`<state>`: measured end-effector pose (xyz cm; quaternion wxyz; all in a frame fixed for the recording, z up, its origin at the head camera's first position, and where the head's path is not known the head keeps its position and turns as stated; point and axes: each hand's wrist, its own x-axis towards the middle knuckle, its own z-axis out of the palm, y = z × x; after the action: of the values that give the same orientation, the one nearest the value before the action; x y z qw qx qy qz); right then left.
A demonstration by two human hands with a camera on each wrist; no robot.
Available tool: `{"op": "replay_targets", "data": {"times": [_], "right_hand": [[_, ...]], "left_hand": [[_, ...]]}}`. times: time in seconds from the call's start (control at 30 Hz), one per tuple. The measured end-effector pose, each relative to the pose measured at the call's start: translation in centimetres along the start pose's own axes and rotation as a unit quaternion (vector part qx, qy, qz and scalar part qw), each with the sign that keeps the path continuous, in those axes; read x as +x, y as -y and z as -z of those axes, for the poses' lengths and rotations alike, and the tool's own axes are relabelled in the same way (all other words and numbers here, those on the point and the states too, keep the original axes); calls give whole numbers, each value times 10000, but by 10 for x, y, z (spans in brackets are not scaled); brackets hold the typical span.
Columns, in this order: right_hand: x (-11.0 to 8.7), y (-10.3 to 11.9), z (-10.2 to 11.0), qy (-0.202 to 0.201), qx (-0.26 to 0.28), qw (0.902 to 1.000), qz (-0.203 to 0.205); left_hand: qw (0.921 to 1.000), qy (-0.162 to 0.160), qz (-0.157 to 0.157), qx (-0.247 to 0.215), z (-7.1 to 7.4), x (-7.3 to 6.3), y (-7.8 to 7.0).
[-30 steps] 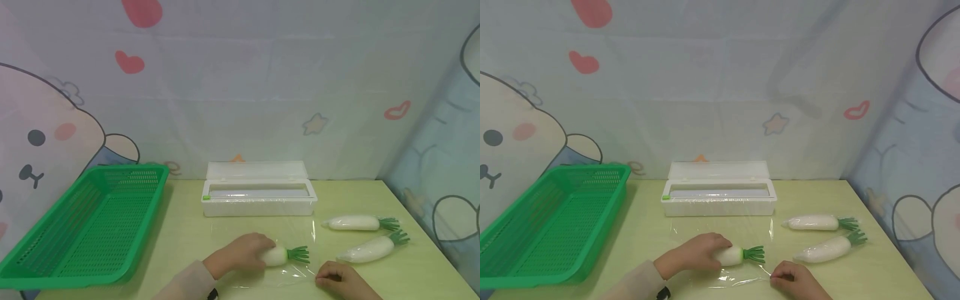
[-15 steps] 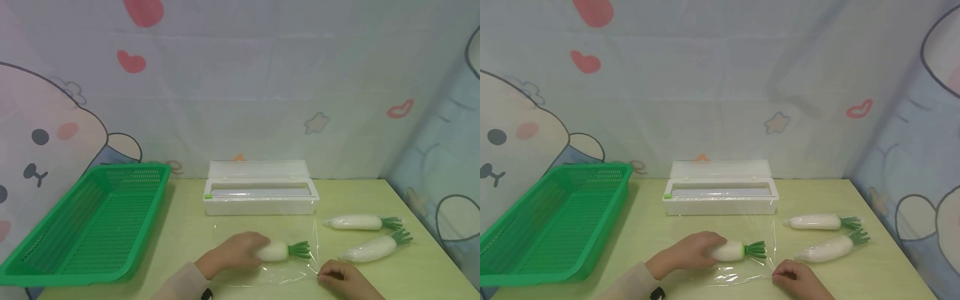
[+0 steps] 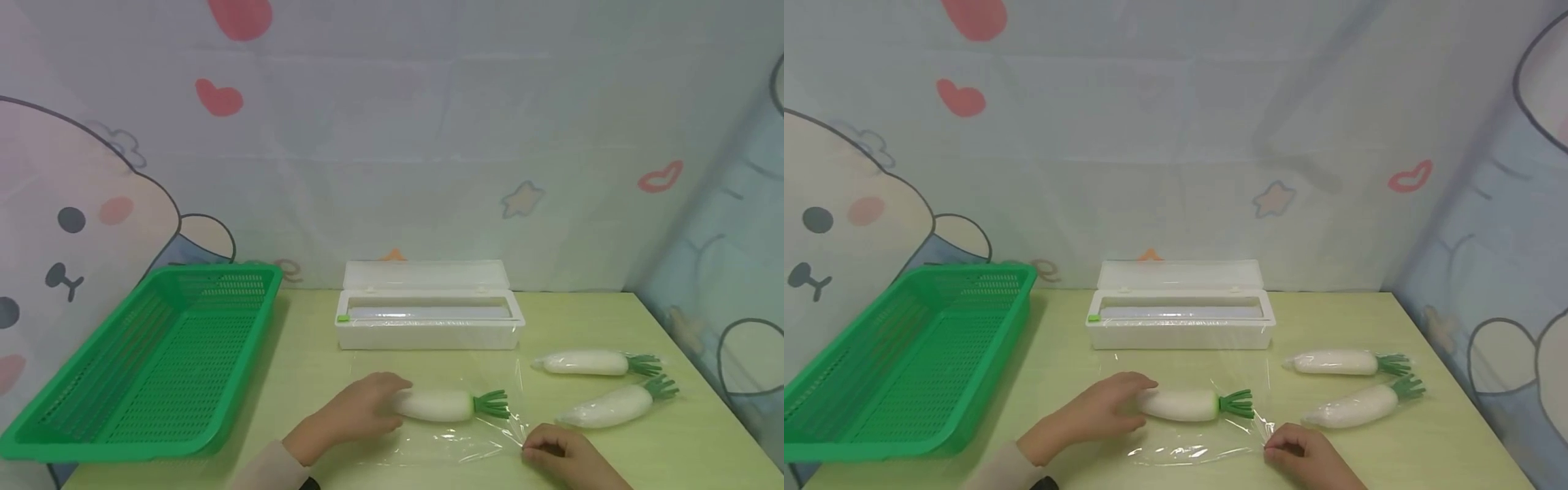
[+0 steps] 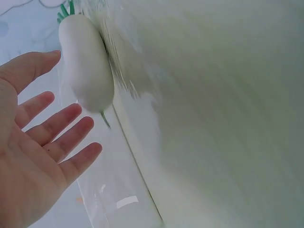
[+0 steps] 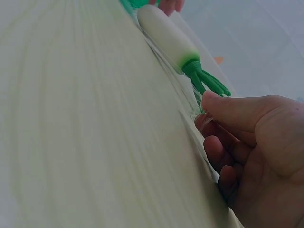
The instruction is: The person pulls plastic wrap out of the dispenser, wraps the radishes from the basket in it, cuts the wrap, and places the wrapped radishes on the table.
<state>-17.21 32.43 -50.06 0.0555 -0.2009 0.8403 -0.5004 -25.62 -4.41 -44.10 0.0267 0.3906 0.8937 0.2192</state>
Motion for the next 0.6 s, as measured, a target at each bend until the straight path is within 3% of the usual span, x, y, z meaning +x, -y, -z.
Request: {"op": "replay_targets", "data": {"times": [0.2, 0.3, 0.47, 0.6], "right_hand": [[0, -1, 0, -59, -94, 9998, 181], [1, -1, 0, -46, -70, 9997, 234], [1, -1, -1, -65, -68, 9998, 194], [1, -1, -1, -57, -101, 9999, 97]], "left_hand": [[9990, -444, 45, 56, 8, -25, 8], [9997, -207, 13, 129, 10, -38, 11], [9984, 475, 113, 284, 12, -57, 11], [9972, 623, 266, 318, 11, -65, 14]]}}
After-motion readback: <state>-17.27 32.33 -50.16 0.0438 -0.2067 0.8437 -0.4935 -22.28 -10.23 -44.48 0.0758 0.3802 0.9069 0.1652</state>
